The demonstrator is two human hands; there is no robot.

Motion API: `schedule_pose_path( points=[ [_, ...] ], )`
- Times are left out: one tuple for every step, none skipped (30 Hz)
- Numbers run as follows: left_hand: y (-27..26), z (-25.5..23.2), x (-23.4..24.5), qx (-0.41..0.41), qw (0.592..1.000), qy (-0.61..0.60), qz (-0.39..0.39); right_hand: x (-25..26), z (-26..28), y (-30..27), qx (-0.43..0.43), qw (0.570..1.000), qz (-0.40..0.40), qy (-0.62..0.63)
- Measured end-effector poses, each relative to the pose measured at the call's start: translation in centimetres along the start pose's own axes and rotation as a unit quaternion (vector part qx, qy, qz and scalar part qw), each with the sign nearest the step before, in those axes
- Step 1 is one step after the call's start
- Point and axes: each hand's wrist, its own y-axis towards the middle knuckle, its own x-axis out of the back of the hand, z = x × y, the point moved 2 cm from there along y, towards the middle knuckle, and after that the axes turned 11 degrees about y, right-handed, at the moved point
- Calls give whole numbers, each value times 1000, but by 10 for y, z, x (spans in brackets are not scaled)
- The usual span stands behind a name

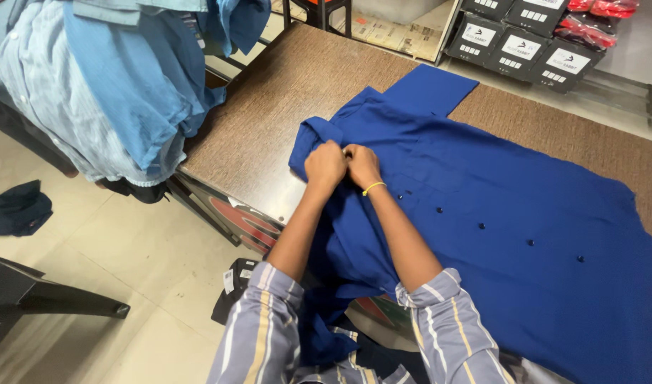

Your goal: The person spreads a blue shirt across a table and fastens the buttons one by one from the bottom toward the collar.

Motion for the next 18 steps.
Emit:
schedule_pose_path(
  points=[
    [-7,3,-1,20,999,-29,-19,0,2,-1,16,1000,-15,9],
    [-17,8,-2,20,999,-28,-20,0,4,-4,17,1000,-15,10],
    [-26,15,-2,34,999,-29,-7,1,4,-5,-46,998,2,51],
    [-32,21,-2,49,998,-29,6,2,6,-6,-108,990,20,92],
    [-35,25,-2,48,998,-29,5,3,9,-7,-108,990,19,93],
    [-37,27,-4,35,999,-17,-2,4,11,-8,-118,987,21,104],
    [-38,29,-7,25,1000,-6,-7,4,12,-9,-128,985,25,115],
    [-35,30,-12,26,1000,-5,-7,4,13,-11,-128,985,27,116],
    [-29,30,-16,24,1000,-1,-8,4,16,-12,-72,993,6,88],
    [-23,31,-21,21,1000,4,-10,5,19,-14,-16,998,-14,60],
    [-17,31,-25,21,1000,4,-10,5,18,-14,-16,998,-14,60],
    [-13,31,-29,24,1000,4,-6,5,16,-15,-9,997,-10,70],
    [-9,31,-32,28,1000,2,-4,5,13,-14,0,997,-6,79],
    [-11,31,-34,28,1000,1,-6,6,9,-13,2,997,-7,78],
    [-16,33,-35,26,999,-16,-24,5,4,-11,-6,995,7,101],
    [-19,33,-34,25,998,-32,-42,4,-2,-10,-15,992,21,123],
    [-20,33,-32,24,998,-32,-45,1,-7,-7,-13,992,20,124],
    [-20,33,-30,38,996,-65,-36,-2,-14,-5,-30,992,16,125]
  ],
)
